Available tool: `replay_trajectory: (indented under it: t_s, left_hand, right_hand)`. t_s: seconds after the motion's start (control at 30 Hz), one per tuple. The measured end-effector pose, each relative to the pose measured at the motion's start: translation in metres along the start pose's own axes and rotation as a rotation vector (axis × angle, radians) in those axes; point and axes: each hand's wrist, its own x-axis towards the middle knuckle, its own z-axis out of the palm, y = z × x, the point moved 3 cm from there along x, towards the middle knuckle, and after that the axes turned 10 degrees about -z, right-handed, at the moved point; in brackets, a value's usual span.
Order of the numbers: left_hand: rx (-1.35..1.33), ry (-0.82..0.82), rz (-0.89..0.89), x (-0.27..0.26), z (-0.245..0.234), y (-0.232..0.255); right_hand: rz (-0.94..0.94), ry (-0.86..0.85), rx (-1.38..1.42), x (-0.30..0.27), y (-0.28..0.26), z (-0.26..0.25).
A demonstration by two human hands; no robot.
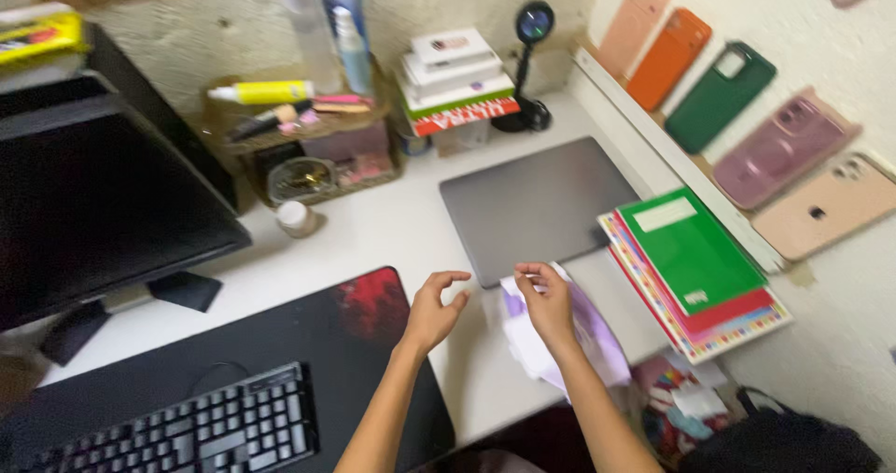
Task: The person removes various cosmetic items from a clear plastic organizer, including bottles, tubes, and compacts, and places them on the desk. They then open the organizer, remove remaining items such as eyeshadow palettes and a small dish, and arrange them on the desk surface.
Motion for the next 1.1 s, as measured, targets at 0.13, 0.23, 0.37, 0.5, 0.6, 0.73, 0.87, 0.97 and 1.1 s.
replay_trajectory:
  t_s: [0.13,0.23,0.37,0.5,0.6,0.73,0.87,0.97,1.1]
  left_hand:
    - [0.009,0.031,-0.123,-0.011,-0.052,0.013]
    - [0.001,0.105,-0.102,-0.013,-0.087,0.011]
    - [0.105,0.265,0.163,-0.026,-0.136,0.016]
    - [0.035,0.226,0.004,-0.042,-0.178,0.027]
    - [-0.002,0.308,0.061,-0.047,-0.205,0.036]
    - [0.043,0.474,0.269,-0.038,-0.232,0.036]
    - [-0.171,0.519,0.218,-0.009,-0.249,0.035]
    - [-0.233,0.563,0.234,0.016,-0.262,0.045]
    - [-0.254,0.539,0.240,0.054,-0.266,0.061]
  right_hand:
    - [0.005,-0.041,-0.028,0.001,-0.042,0.035]
    - [-0.001,-0.050,0.035,0.000,-0.062,0.062]
    - [-0.060,-0.091,0.081,0.005,-0.081,0.101]
    - [-0.032,-0.136,0.154,0.013,-0.081,0.138]
    - [-0.091,-0.163,0.262,0.029,-0.083,0.157]
    - [-0.121,-0.210,0.321,0.060,-0.098,0.170]
    - [-0.132,-0.260,0.350,0.099,-0.132,0.176]
    - [-0.182,-0.273,0.371,0.126,-0.164,0.180]
    - [-0.235,-0.285,0.351,0.160,-0.192,0.187]
